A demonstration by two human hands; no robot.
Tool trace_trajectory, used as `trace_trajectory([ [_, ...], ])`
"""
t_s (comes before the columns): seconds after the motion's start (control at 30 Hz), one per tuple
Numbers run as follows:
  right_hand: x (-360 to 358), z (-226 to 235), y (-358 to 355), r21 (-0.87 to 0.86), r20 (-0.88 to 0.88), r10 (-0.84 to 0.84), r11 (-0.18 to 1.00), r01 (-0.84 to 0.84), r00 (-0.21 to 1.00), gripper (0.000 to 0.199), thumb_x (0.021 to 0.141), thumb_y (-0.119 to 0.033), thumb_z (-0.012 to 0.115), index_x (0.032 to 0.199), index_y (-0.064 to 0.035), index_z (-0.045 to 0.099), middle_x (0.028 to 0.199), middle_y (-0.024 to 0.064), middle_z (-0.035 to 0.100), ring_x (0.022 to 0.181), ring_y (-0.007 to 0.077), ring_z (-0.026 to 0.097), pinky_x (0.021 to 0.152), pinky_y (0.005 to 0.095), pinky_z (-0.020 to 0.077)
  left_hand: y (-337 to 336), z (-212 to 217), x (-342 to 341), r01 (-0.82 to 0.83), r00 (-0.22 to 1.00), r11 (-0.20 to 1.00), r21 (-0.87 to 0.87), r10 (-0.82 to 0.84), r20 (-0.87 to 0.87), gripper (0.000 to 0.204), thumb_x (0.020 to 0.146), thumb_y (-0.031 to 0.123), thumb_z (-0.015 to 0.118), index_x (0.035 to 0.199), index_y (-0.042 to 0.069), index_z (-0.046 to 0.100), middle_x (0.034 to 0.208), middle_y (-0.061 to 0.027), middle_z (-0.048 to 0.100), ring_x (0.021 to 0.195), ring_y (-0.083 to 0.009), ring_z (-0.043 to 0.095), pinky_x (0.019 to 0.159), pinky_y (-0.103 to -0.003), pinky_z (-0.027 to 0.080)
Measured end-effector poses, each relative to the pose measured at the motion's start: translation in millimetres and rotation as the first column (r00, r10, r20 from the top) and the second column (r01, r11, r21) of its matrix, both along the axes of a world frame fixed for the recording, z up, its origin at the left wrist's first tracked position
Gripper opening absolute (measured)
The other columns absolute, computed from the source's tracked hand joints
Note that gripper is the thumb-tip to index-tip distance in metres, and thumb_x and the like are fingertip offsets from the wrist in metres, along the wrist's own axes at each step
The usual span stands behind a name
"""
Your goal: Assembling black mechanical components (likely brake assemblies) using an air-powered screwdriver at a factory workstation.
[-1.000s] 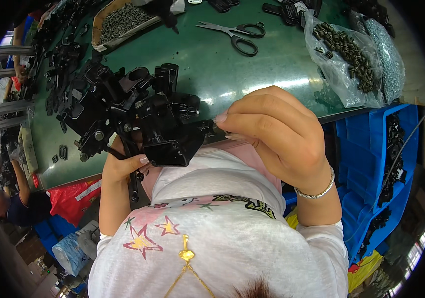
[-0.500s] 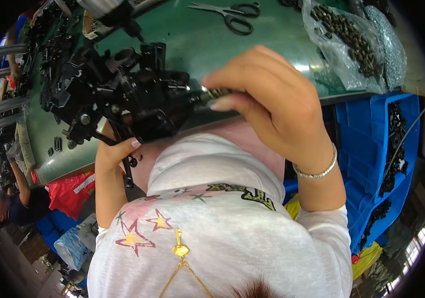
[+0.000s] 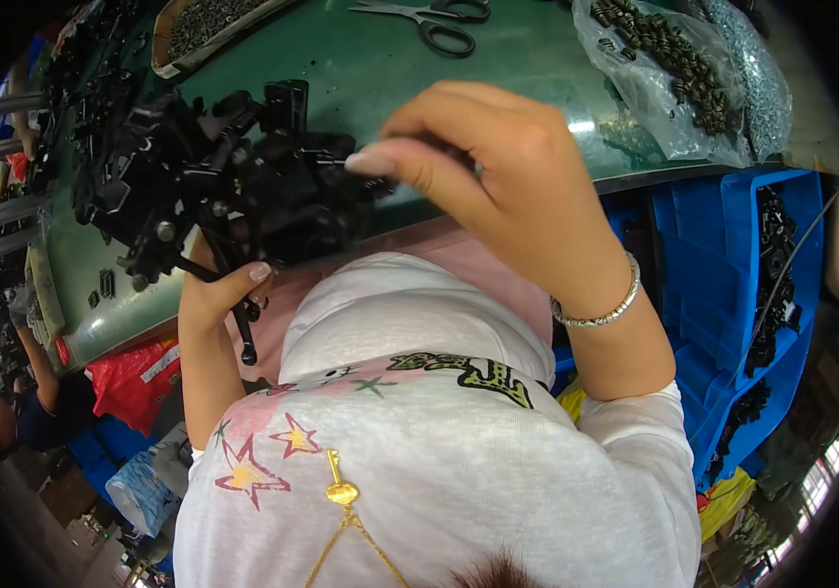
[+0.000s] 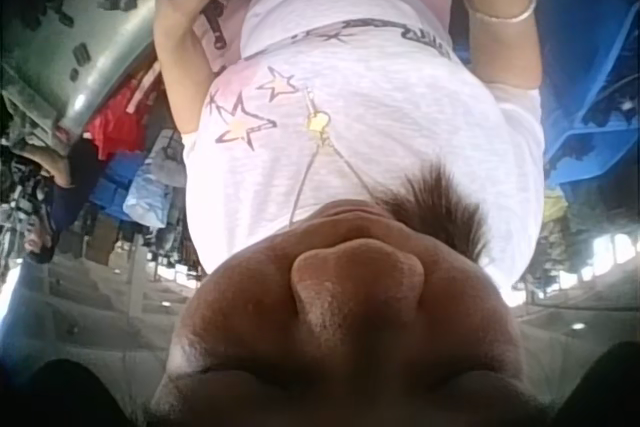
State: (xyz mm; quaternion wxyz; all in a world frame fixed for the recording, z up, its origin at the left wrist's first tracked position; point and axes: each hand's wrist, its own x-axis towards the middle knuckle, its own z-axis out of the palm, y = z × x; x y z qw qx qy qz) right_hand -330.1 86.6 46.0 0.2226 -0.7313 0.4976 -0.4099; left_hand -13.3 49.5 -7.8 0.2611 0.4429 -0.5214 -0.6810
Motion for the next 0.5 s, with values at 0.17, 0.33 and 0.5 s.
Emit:
trace_trajectory([
  [0.17, 2.7, -8.3, 5.4, 0.218, 0.342, -0.040, 0.975, -0.038, 0.939, 0.020, 0.089, -0.017, 0.072, 0.095, 0.0023, 0.069, 0.085, 0.0064, 0.065, 0.071, 0.0112, 0.059, 0.060, 0.0228, 0.0470, 1.6, -2.5, 0.7, 0.094, 0.994, 0.993, -0.076, -0.090, 0.061, 0.030, 0.078, 0.003, 0.078, 0.106, 0.000, 0.067, 0.080, -0.0036, 0.062, 0.063, -0.0105, 0.056, 0.055, -0.026, 0.046],
  [0.33, -12.5, -22.8, 9.9, 0.355, 0.739, -0.079, 0.890, -0.287, 0.669, 0.027, 0.094, -0.023, 0.069, 0.097, 0.0036, 0.069, 0.090, 0.0070, 0.064, 0.075, 0.0100, 0.060, 0.062, 0.0226, 0.0530, 2.8, 2.1, 0.4, 0.062, 0.996, 0.998, -0.009, -0.062, 0.058, 0.029, 0.079, 0.002, 0.077, 0.105, 0.000, 0.066, 0.076, -0.0026, 0.060, 0.062, -0.0104, 0.056, 0.055, -0.026, 0.045],
  [0.5, -7.6, -28.6, 18.2, 0.346, 0.772, -0.103, 0.896, -0.278, 0.627, 0.015, 0.092, -0.010, 0.068, 0.103, 0.0003, 0.071, 0.088, 0.0021, 0.068, 0.071, 0.0082, 0.062, 0.065, 0.0221, 0.0547, 0.5, 5.6, -0.6, 0.090, 0.996, 0.995, 0.041, -0.089, -0.031, 0.028, 0.080, 0.003, 0.076, 0.105, -0.001, 0.064, 0.076, -0.0024, 0.060, 0.061, -0.0102, 0.055, 0.053, -0.025, 0.043],
])
